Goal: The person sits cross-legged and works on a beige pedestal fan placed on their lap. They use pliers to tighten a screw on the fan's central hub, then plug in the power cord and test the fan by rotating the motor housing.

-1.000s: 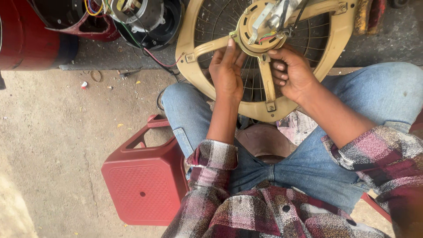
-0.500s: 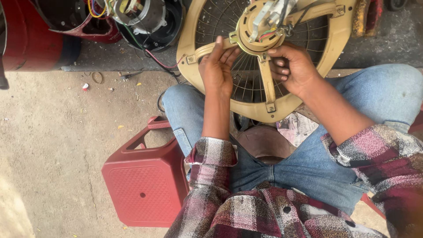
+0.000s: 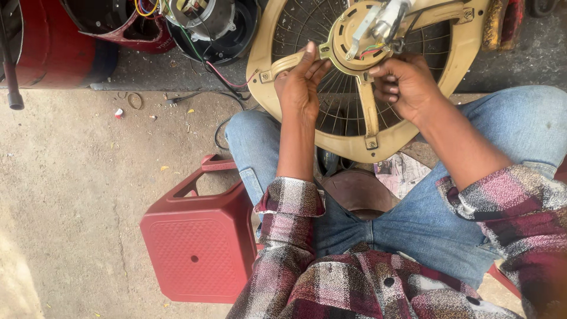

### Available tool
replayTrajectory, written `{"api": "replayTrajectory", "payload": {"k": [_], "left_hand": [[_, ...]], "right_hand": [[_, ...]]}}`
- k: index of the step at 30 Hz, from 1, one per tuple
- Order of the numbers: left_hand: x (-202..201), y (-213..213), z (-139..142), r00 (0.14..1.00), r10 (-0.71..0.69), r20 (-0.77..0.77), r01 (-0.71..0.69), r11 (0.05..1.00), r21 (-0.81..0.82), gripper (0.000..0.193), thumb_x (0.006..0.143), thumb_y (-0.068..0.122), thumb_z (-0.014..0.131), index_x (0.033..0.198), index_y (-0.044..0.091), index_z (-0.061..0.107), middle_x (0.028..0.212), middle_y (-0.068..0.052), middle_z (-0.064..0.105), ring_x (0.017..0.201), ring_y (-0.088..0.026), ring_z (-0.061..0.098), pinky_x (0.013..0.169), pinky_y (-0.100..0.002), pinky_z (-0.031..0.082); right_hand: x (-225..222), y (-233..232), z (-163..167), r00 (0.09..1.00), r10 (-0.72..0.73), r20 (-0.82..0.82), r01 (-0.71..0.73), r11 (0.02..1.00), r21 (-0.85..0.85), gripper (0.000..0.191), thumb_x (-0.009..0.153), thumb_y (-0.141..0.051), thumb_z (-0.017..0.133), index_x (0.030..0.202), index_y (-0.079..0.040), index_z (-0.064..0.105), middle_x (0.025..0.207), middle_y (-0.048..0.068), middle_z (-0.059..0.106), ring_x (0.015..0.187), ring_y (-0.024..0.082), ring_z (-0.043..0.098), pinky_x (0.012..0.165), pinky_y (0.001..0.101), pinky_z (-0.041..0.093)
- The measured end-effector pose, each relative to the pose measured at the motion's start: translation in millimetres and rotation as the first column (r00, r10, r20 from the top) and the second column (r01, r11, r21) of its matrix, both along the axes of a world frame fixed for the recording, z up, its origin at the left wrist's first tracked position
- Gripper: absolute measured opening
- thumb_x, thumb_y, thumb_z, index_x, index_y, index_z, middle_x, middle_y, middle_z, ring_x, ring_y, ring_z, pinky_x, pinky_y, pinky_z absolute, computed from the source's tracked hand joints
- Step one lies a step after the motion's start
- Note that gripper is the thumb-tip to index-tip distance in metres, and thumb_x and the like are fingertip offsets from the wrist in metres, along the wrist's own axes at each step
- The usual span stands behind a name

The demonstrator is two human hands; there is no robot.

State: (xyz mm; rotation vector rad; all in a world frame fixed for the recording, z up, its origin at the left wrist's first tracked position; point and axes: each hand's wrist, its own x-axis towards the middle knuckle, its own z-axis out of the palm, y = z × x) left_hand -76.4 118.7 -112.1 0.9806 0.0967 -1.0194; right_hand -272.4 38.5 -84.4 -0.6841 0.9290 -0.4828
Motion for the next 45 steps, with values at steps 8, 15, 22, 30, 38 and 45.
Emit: {"api": "replayTrajectory", "payload": {"k": [8,15,22,30,38,45], "left_hand": [[-1.0,-3.9,-0.9,1.0,0.016,-0.004,-0.016,0.999,0.049,0.042,0.079,-0.006,0.079,0.115,-0.014,0.059,0.09,-0.022,0.073,0.079,-0.027,0.073,0.071,-0.037,0.063],[3.2,-6.1,-5.4,0.999,0.03,-0.046,-0.029,0.999,0.015,0.04,0.078,-0.007,0.079,0.112,-0.014,0.059,0.091,-0.022,0.072,0.08,-0.027,0.073,0.072,-0.038,0.064],[3.6,-6.3,-8.1,1.0,0.023,-0.005,-0.023,0.998,0.056,0.038,0.076,-0.008,0.08,0.108,-0.014,0.061,0.089,-0.023,0.073,0.077,-0.027,0.073,0.068,-0.037,0.063],[1.7,-8.3,-13.4,0.998,0.066,0.003,-0.066,0.996,0.055,0.036,0.075,-0.008,0.079,0.106,-0.014,0.061,0.087,-0.021,0.072,0.074,-0.027,0.073,0.066,-0.039,0.064],[5.0,-4.5,-17.6,0.999,0.053,-0.009,-0.052,0.996,0.065,0.034,0.077,-0.008,0.077,0.106,-0.014,0.062,0.087,-0.021,0.072,0.075,-0.029,0.073,0.069,-0.041,0.065],[14.7,-2.2,-21.9,0.999,0.0,-0.039,0.003,0.998,0.065,0.033,0.077,-0.007,0.077,0.107,-0.015,0.064,0.088,-0.022,0.073,0.075,-0.028,0.074,0.068,-0.038,0.063]], "right_hand": [[-1.7,-4.7,-6.0,0.999,0.04,-0.022,-0.04,0.999,0.01,0.012,0.084,-0.002,0.073,0.085,-0.003,0.061,0.065,-0.004,0.043,0.047,0.005,0.041,0.041,0.0227,0.031],[-4.3,-10.1,-8.3,0.997,0.066,-0.049,-0.066,0.998,-0.001,0.012,0.082,-0.001,0.07,0.082,-0.004,0.059,0.066,-0.004,0.045,0.049,0.006,0.04,0.042,0.0222,0.029],[-7.3,-13.0,-2.3,0.993,0.108,-0.047,-0.109,0.994,-0.022,0.015,0.084,-0.002,0.073,0.084,-0.003,0.058,0.067,-0.004,0.044,0.052,0.007,0.042,0.043,0.0228,0.031],[-19.1,0.6,38.0,0.874,0.118,-0.471,-0.238,0.95,-0.203,0.038,0.088,-0.012,0.078,0.122,0.001,0.067,0.091,0.004,0.063,0.071,0.01,0.055,0.056,0.0215,0.043],[-8.3,110.4,64.4,0.955,-0.124,-0.27,0.013,0.925,-0.38,0.021,0.097,0.0,0.061,0.117,0.0,0.067,0.111,0.014,0.073,0.105,0.025,0.075,0.095,0.0346,0.06],[36.7,122.2,48.1,0.944,-0.279,0.175,0.257,0.956,0.138,0.011,0.106,-0.001,0.06,0.111,0.008,0.063,0.118,0.023,0.068,0.111,0.034,0.07,0.095,0.0436,0.059]]}}
